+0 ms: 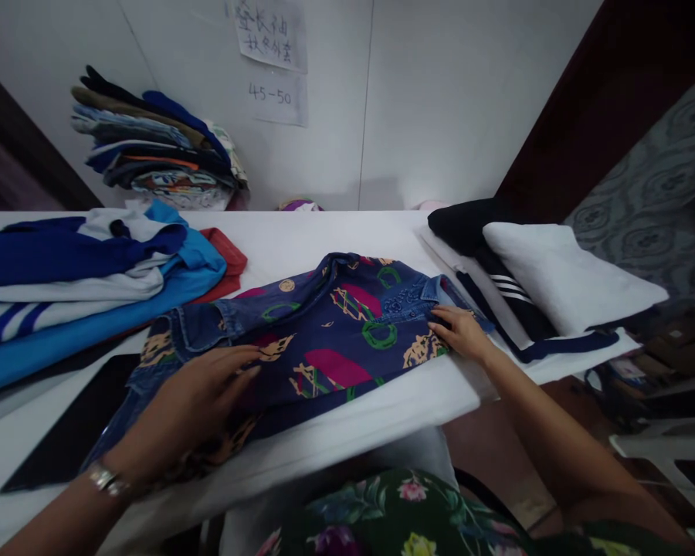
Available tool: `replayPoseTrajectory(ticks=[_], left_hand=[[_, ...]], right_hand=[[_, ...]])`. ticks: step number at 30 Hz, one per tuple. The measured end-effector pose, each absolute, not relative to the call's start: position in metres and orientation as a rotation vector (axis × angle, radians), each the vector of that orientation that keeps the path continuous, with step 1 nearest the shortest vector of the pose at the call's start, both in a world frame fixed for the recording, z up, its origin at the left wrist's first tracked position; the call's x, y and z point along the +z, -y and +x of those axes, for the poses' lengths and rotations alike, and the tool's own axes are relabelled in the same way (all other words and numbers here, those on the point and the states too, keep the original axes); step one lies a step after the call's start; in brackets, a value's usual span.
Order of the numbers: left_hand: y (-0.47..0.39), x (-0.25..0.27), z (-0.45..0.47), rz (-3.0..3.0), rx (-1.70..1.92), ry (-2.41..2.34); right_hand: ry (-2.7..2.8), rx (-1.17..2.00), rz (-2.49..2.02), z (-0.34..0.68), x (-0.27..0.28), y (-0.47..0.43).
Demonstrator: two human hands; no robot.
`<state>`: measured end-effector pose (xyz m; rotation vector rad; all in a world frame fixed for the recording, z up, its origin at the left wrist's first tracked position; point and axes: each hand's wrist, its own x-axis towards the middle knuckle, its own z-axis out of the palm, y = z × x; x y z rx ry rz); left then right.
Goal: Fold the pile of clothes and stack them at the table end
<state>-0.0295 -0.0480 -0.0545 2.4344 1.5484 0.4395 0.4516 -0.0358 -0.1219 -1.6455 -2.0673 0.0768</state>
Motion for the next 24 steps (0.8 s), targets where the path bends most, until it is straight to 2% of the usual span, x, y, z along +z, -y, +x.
replayPoseTrajectory(ticks=[5,11,24], left_hand=[[0.005,-0.048,0.037,2.564,0.35,-1.311],[-0.047,-0.08,0.093,2.603,0.243,-1.173],[-0.053,-0.088,0.102,2.403,0.237,-1.113]], right_hand=[[1.952,0.023,-1.584,0.459,-0.127,0.047],[1.849,-0.049,-1.567,0.478,-0.119,0.082],[1.952,0.012,-1.643,0.482,-0.139,0.065]])
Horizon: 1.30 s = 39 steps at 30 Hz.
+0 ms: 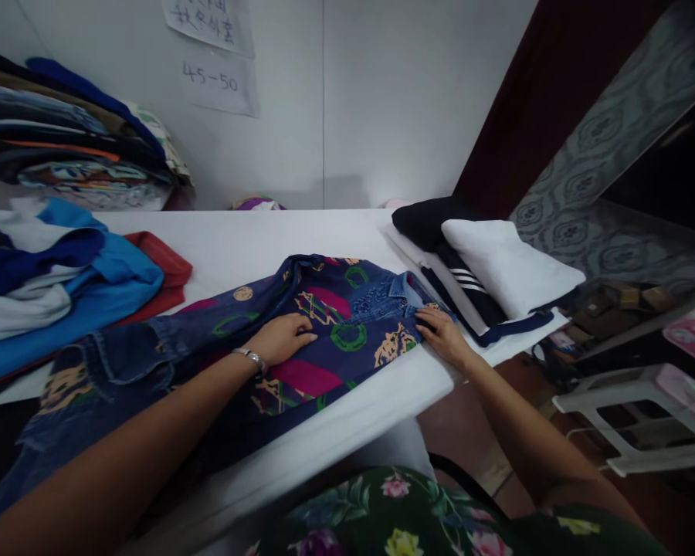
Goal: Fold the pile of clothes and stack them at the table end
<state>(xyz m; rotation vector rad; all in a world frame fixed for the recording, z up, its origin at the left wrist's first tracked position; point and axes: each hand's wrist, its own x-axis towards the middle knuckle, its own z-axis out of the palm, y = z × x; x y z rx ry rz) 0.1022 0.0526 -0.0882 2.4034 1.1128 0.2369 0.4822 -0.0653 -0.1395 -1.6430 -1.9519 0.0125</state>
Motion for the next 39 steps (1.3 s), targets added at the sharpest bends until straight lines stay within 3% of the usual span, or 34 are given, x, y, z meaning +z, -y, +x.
replayPoseTrajectory(ticks=[13,31,39], left_hand=[[-0.054,-0.105,0.11,2.105,0.442,-1.514],[-0.039,-0.101,0.107,2.516,0.412,-1.613],[-0.044,-0.105,0.105,2.586,0.336,-1.564]], right_hand=[[1.707,0.198,-1.647,0.477,-0.133,0.056],[1.842,-0.134,-1.75,0.444,-0.13,0.061],[2.442,0.216,-1.581,0.365,-0.112,0.06]])
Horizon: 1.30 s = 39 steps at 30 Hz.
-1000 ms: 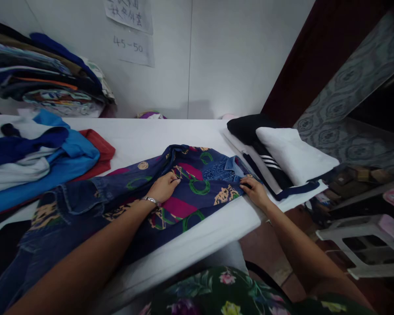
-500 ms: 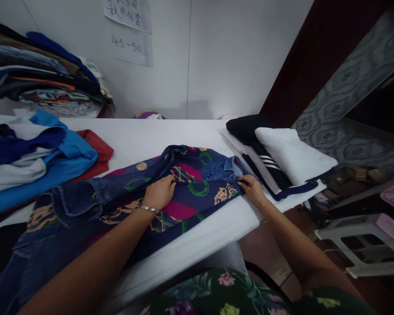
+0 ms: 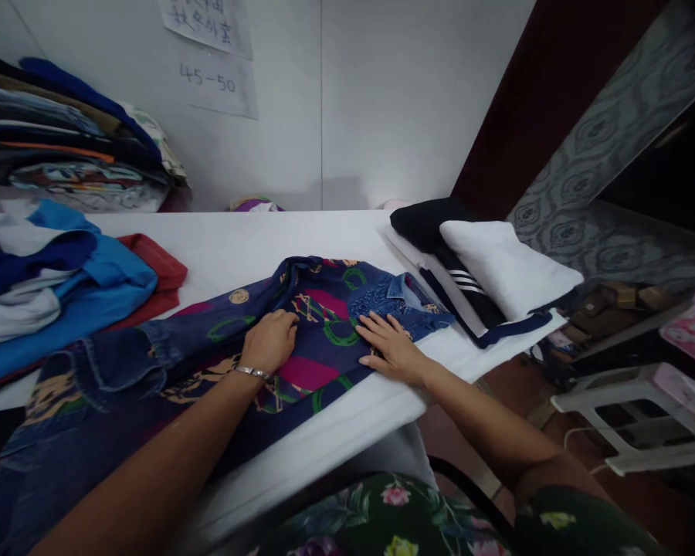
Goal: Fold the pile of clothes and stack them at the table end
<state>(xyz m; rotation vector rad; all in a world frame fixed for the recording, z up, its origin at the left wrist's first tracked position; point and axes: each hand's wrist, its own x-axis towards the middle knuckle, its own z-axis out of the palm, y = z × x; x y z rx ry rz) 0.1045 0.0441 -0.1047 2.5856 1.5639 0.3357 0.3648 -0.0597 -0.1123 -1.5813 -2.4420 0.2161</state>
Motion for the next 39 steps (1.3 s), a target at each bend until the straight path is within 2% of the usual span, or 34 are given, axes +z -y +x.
replayPoseTrajectory(ticks=[5,8,11,14,18,26,31,39], left_hand=[[-0.042,-0.097,0.104,2.62,0.423,-1.505],[-0.029,-0.093,0.108,2.728,0.544,-1.27],[-0.012,-0.103,0.112,2.827,0.425,-1.068],[-0.002,-0.119,0.114,2.813,0.269,-1.066],[0.001,-0.127,0.115,2.774,0.268,-1.07],[0.005,-0.117,0.116,2.682,0.229,-1.055],[0.023,-0.101,0.099,2.632,0.125,-1.065],[0.074,-0.106,0.019,2.667,0.228,-1.509]], right_hand=[[2.537,0.181,-1.643,0.369,-0.118,0.046],[2.549,0.166,-1.636,0.369,-0.119,0.046],[2.545,0.183,-1.612,0.37,-0.114,0.052],[2.469,0.146,-1.661,0.383,-0.112,0.061],[2.281,0.091,-1.862,0.424,-0.121,0.07],[2.297,0.03,-1.815,0.461,-0.145,0.066],[2.251,-0.001,-1.852,0.436,-0.136,0.064],[2.495,0.145,-1.366,0.338,-0.11,0.045]])
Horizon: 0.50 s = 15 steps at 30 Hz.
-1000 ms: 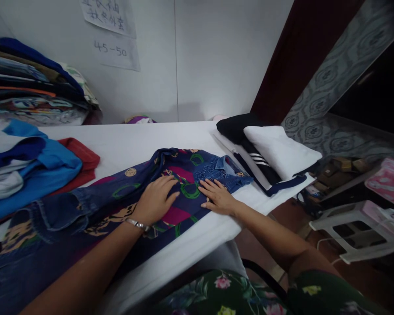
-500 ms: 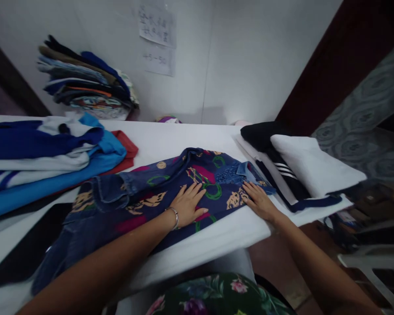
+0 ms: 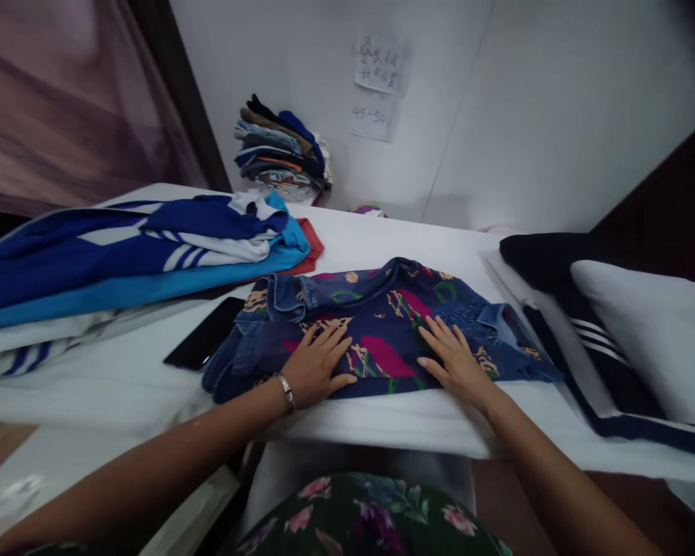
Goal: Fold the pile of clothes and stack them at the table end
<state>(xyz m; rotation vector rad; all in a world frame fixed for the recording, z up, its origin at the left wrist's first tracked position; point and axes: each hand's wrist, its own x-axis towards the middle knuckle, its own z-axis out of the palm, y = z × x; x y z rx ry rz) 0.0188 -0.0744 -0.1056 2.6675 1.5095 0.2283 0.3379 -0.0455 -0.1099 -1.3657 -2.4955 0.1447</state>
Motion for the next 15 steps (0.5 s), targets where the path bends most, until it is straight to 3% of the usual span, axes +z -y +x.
replayPoseTrajectory(ticks=[6,15], left_hand=[[0.105,-0.112,-0.017,2.5,0.299,-1.884],[0.117,-0.104,-0.044,2.442,0.365,-1.844]], right_hand=[[2.62,0.183,-1.256,0.306,-0.126,0.015],[2.641,0.081,-1.241,0.313,-0.148,0.01]])
